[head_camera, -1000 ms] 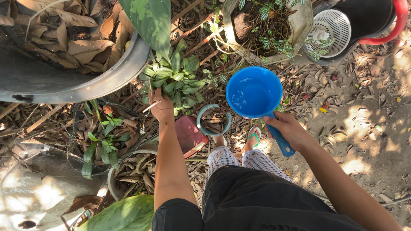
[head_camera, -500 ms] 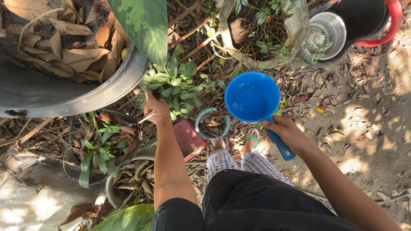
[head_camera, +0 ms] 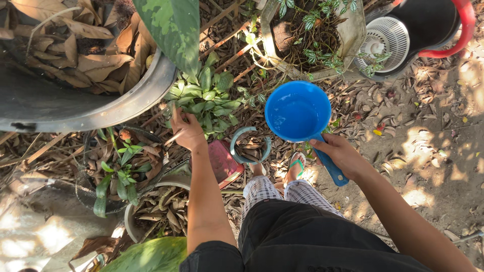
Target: The person waters plants using a blue scoop, refills the scoop from a bucket, and picks up leaves by hand.
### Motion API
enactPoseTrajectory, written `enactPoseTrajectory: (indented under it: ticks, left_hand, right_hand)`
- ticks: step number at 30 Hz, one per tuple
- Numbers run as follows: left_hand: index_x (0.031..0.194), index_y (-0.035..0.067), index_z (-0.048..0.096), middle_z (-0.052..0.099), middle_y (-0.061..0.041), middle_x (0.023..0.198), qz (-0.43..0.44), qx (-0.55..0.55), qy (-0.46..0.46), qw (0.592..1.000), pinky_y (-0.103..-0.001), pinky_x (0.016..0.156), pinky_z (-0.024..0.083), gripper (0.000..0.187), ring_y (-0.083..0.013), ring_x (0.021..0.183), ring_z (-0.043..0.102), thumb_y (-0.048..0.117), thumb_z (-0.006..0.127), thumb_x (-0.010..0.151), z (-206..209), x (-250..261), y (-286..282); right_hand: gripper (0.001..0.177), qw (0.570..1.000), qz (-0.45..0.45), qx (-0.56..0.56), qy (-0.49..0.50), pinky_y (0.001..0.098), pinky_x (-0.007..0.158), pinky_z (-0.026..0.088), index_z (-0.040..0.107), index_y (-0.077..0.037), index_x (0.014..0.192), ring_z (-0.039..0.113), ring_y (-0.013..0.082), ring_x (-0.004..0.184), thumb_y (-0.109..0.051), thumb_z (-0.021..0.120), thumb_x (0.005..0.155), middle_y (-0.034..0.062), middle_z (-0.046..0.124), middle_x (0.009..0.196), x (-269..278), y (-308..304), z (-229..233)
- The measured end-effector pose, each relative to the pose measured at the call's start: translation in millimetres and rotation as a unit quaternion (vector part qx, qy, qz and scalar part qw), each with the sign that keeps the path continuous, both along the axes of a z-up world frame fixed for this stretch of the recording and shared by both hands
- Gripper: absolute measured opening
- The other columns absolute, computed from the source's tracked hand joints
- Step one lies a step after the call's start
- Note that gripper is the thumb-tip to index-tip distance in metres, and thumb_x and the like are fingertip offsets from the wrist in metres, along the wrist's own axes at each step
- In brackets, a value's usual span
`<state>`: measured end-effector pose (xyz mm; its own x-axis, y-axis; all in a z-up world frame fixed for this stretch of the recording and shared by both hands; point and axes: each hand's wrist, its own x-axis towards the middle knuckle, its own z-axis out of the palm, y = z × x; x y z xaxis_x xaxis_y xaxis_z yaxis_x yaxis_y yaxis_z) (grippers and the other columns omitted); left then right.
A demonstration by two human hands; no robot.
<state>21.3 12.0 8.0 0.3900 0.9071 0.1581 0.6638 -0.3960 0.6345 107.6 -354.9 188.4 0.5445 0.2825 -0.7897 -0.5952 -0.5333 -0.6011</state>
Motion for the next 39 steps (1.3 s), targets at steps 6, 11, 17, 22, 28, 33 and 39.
enactPoseTrajectory:
  ticks: [6, 11, 17, 22, 28, 33, 39]
  left_hand:
    - [0.117, 0.004, 0.066, 0.058, -0.011, 0.096, 0.062, -0.131, -0.063, 0.987, -0.040, 0.063, 0.053, 0.028, -0.0224, 0.079, 0.063, 0.013, 0.067, 0.090, 2, -37, -55]
    - [0.100, 0.005, 0.070, 0.064, -0.013, 0.094, -0.058, -0.168, -0.077, 0.981, -0.038, 0.075, 0.054, 0.015, -0.0242, 0.082, 0.065, 0.011, 0.067, 0.086, -24, -72, -128]
    - [0.101, 0.008, 0.072, 0.073, -0.010, 0.100, -0.236, -0.281, 0.043, 0.929, -0.035, 0.072, 0.059, 0.019, -0.0227, 0.080, 0.072, 0.015, 0.070, 0.083, -23, -63, -201]
    - [0.124, 0.015, 0.062, 0.057, -0.011, 0.124, -0.316, -0.443, 0.187, 0.818, -0.039, 0.069, 0.065, 0.034, -0.0251, 0.078, 0.076, 0.025, 0.063, 0.091, 10, -27, -226]
    - [0.127, 0.024, 0.064, 0.067, -0.011, 0.115, -0.378, -0.381, 0.233, 0.811, -0.042, 0.074, 0.061, 0.045, -0.0247, 0.091, 0.073, 0.049, 0.062, 0.089, 6, -18, -214]
    - [0.101, 0.014, 0.075, 0.075, -0.012, 0.096, -0.153, -0.239, 0.115, 0.952, -0.041, 0.075, 0.058, 0.023, -0.0290, 0.084, 0.074, 0.029, 0.066, 0.087, -10, -45, -147]
    - [0.101, 0.003, 0.070, 0.072, -0.010, 0.078, -0.049, -0.197, -0.192, 0.960, -0.029, 0.060, 0.052, 0.022, -0.0140, 0.066, 0.066, 0.024, 0.062, 0.100, 18, -45, -63]
  right_hand:
    - [0.030, 1.000, -0.001, -0.017, 0.003, 0.0348, 0.061, 0.051, 0.065, -0.002, 0.096, 0.060, 0.0152, 0.064, -0.032, 0.060, 0.095, 0.0069, 0.062, 0.075, 1, 0, 9]
    - [0.029, 1.000, -0.002, -0.002, -0.008, 0.0342, 0.063, 0.050, 0.065, -0.003, 0.100, 0.059, 0.0141, 0.066, -0.031, 0.060, 0.095, 0.0065, 0.062, 0.078, -1, -5, 16]
    - [0.029, 0.999, -0.022, 0.030, -0.003, 0.0340, 0.063, 0.050, 0.065, -0.002, 0.100, 0.059, 0.0143, 0.067, -0.030, 0.061, 0.094, 0.0050, 0.062, 0.080, -4, -14, 16]
    - [0.026, 0.999, -0.010, 0.035, -0.009, 0.0335, 0.064, 0.050, 0.067, -0.003, 0.098, 0.059, 0.0141, 0.068, -0.028, 0.061, 0.094, 0.0058, 0.063, 0.080, -5, -21, 19]
    - [0.022, 0.996, 0.065, 0.021, -0.054, 0.0345, 0.065, 0.052, 0.066, -0.002, 0.097, 0.063, 0.0153, 0.071, -0.019, 0.063, 0.084, 0.0062, 0.065, 0.080, -3, -27, 24]
    - [0.019, 0.982, 0.140, 0.025, -0.128, 0.0356, 0.068, 0.051, 0.065, -0.004, 0.095, 0.063, 0.0171, 0.074, -0.018, 0.064, 0.084, 0.0079, 0.063, 0.081, 1, -19, 36]
    - [0.025, 0.951, 0.237, 0.018, -0.197, 0.0386, 0.069, 0.052, 0.061, -0.006, 0.103, 0.065, 0.0172, 0.077, -0.022, 0.065, 0.085, 0.0070, 0.064, 0.083, 17, 25, 60]
